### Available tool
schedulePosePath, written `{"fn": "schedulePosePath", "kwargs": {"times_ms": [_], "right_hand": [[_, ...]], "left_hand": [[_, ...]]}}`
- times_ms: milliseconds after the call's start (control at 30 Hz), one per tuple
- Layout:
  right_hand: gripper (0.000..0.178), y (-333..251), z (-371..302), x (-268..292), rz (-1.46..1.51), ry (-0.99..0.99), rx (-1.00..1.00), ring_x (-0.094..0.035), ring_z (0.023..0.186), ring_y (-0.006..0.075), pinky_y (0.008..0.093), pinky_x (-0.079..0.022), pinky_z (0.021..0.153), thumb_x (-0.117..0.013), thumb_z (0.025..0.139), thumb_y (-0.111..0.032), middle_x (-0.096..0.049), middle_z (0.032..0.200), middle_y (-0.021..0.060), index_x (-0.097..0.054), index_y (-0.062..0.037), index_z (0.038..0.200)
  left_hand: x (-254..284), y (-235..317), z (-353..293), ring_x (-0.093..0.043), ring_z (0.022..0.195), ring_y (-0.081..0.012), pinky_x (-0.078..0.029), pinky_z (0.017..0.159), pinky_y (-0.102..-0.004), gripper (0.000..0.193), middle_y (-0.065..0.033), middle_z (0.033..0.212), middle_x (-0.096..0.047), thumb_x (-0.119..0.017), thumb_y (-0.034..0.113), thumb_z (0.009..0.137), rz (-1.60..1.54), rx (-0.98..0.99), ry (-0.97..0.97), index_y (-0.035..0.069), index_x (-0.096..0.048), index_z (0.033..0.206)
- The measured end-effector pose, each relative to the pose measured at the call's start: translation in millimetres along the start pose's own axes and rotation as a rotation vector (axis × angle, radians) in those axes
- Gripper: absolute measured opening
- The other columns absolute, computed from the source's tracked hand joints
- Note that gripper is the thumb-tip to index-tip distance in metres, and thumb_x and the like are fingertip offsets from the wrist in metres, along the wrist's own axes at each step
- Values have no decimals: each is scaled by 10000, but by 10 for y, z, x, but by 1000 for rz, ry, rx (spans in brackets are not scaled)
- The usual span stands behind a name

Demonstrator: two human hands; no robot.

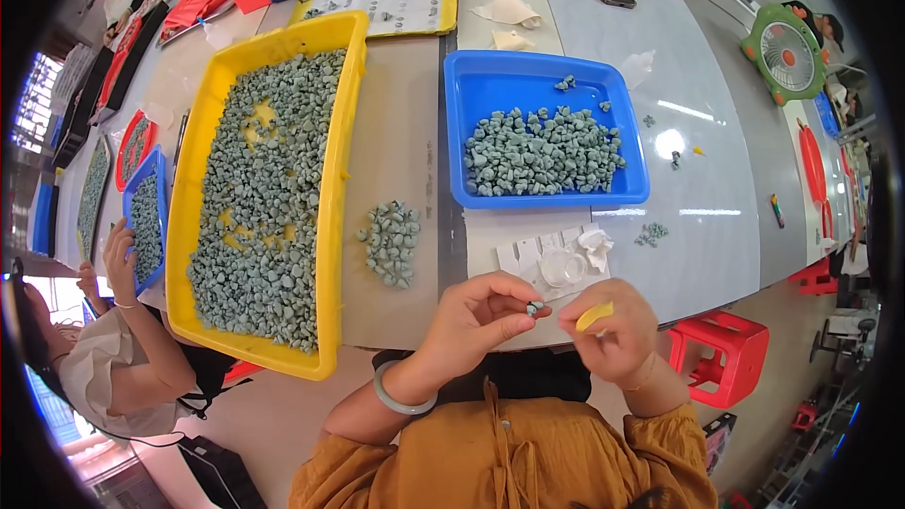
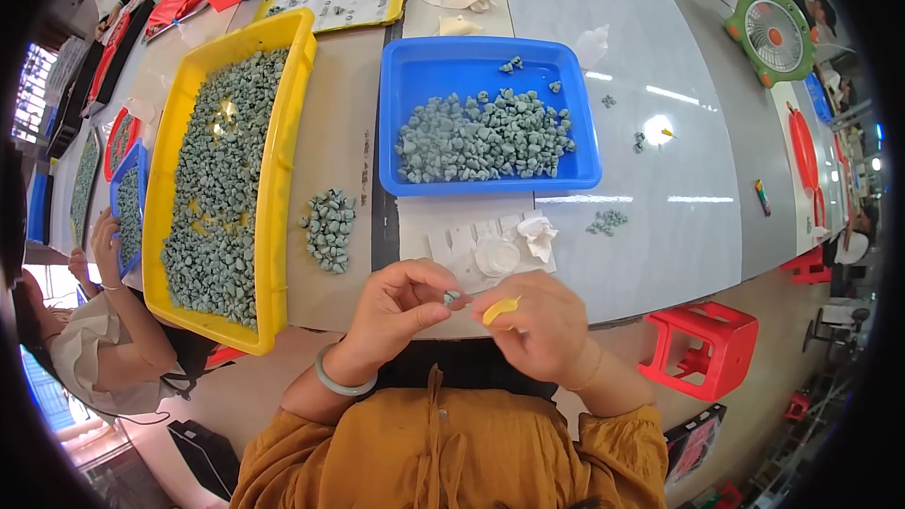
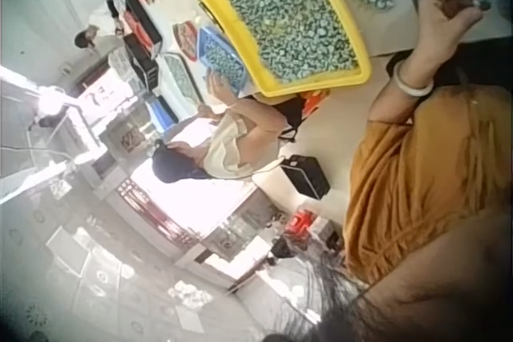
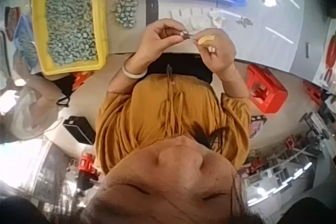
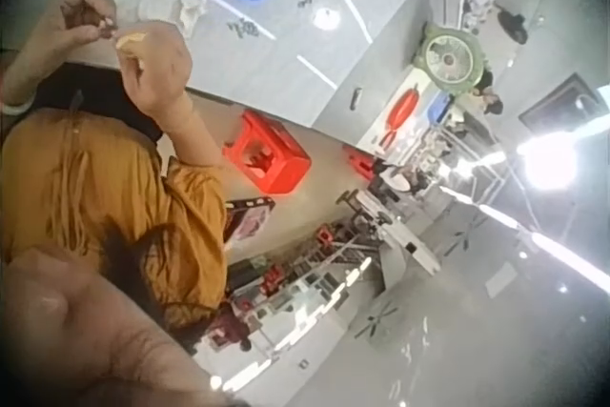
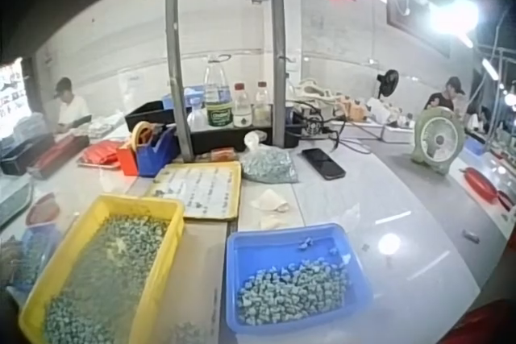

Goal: The person picks up small green parts from a pile, attaches small black components to each piece by hand, and places the assembled parts onto the table.

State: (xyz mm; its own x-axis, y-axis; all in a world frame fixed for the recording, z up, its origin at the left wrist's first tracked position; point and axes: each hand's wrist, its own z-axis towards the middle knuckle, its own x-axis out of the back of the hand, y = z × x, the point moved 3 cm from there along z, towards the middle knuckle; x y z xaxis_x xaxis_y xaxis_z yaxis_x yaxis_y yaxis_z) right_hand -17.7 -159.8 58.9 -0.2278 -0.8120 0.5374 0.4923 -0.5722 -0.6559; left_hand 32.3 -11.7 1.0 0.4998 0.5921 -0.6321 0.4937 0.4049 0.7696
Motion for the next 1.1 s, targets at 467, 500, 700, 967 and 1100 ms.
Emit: {"fn": "schedulePosePath", "kwargs": {"times_ms": [467, 500, 700, 967, 1100], "right_hand": [[257, 25, -55, -193, -30, 77, 122, -588, 678, 212, 275, -471, 582, -641, 646, 65, -628, 820, 74, -489, -55, 814], [247, 25, -69, -194, -36, 60, 153, -586, 680, 213, 277, -471, 578, -637, 644, 66, -626, 822, 79, -501, -51, 814], [211, 25, -23, -155, -11, -41, 280, -586, 687, 219, 274, -473, 567, -620, 642, 61, -620, 828, 93, -544, -35, 814], [141, 57, -75, -144, -27, 5, 261, -589, 705, 219, 282, -479, 558, -610, 675, 3, -622, 853, 118, -541, -27, 794], [191, 16, -30, -143, -52, -28, 327, -590, 696, 240, 292, -482, 562, -604, 672, 65, -622, 861, 111, -499, -40, 793]], "left_hand": [[12, 0, -7, -553, 805, -111, -455, 717, -239, 194, -68, 941, -567, -634, -11, 758, -46, -4, 12, -1, -555, 935], [18, -4, -15, -563, 810, -119, -462, 720, -243, 186, -72, 929, -572, -634, -14, 757, -38, 3, 6, -4, -558, 926], [31, 3, -46, -591, 812, -143, -483, 740, -255, 169, -81, 871, -591, -648, -5, 750, -97, 79, 2, -12, -568, 898], [15, -10, -10, -579, 804, -142, -473, 722, -256, 154, -79, 866, -586, -649, -25, 739, -95, 14, -8, -14, -572, 872], [32, 11, 10, -574, 810, -140, -471, 721, -257, 148, -75, 872, -583, -641, -36, 740, -137, 34, -30, -10, -572, 869]]}}
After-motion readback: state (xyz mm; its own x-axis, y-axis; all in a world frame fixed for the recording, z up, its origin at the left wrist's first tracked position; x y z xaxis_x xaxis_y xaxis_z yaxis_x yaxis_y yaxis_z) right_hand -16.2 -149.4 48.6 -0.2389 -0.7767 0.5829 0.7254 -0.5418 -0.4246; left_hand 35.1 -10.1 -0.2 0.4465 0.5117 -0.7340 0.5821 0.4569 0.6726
